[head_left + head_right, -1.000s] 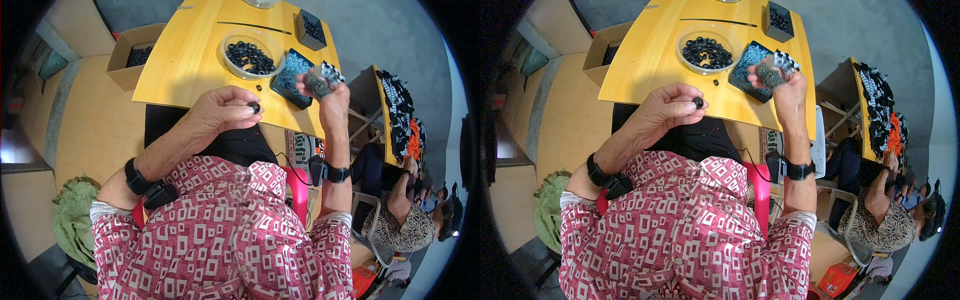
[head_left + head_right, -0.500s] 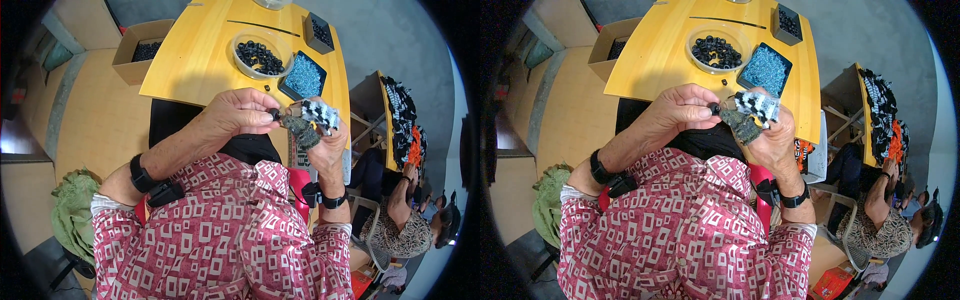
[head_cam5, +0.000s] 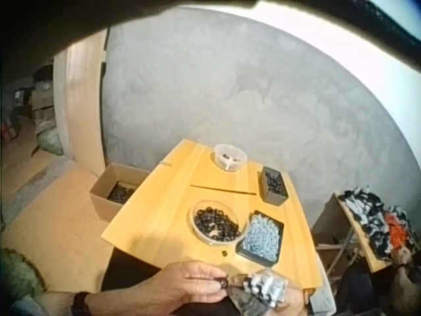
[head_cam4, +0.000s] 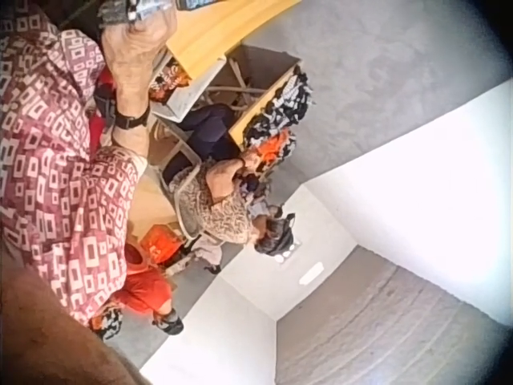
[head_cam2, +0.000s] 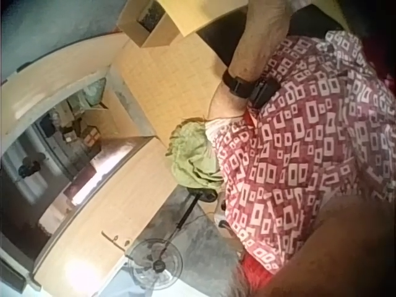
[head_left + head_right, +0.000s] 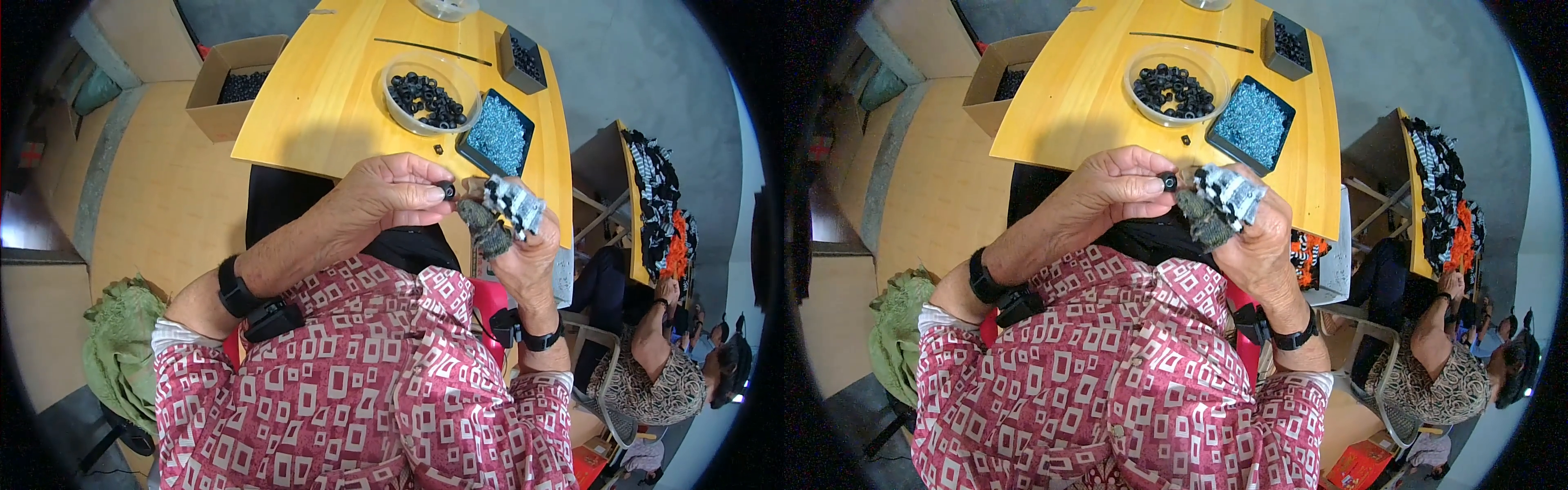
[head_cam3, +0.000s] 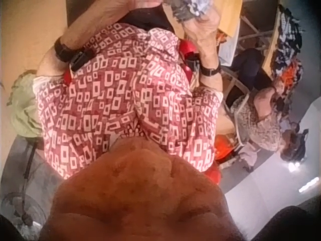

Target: The person takes black plastic pieces from a bowl and attaches them to small fabric items one at a time by hand.

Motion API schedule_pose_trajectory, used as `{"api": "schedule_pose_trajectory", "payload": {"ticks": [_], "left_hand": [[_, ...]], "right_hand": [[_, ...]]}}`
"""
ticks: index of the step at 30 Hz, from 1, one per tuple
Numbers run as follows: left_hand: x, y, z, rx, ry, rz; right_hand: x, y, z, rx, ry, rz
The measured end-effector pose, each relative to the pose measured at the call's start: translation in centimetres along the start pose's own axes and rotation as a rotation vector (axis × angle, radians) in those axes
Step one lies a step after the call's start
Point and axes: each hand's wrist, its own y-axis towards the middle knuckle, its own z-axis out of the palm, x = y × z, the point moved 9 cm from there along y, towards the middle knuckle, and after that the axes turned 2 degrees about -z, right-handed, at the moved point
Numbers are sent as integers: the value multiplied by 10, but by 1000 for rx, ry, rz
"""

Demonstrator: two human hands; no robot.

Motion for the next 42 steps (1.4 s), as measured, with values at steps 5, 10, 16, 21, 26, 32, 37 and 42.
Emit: {"api": "schedule_pose_trajectory", "payload": {"ticks": [5,10,16,21,26,32,37,42], "left_hand": [[1,-4,0,-6,16,-11],[5,-8,-14,-58,48,-35],[-4,-11,-26,-102,5,4],[-4,-11,-31,-132,-28,17],[-2,-10,-31,-121,-29,24],[-3,-7,-32,-110,-48,28],[0,-4,-26,-92,-46,33],[-4,-4,-17,-71,-9,32]], "right_hand": [[9,-2,10,99,-149,-116],[7,2,10,127,-142,-159],[-73,20,11,127,-384,46],[-73,25,63,333,-681,-81],[-86,25,80,381,-756,-124],[-92,23,68,309,-597,-44],[-80,15,53,278,-553,-12],[-39,21,14,-45,73,36]]}}
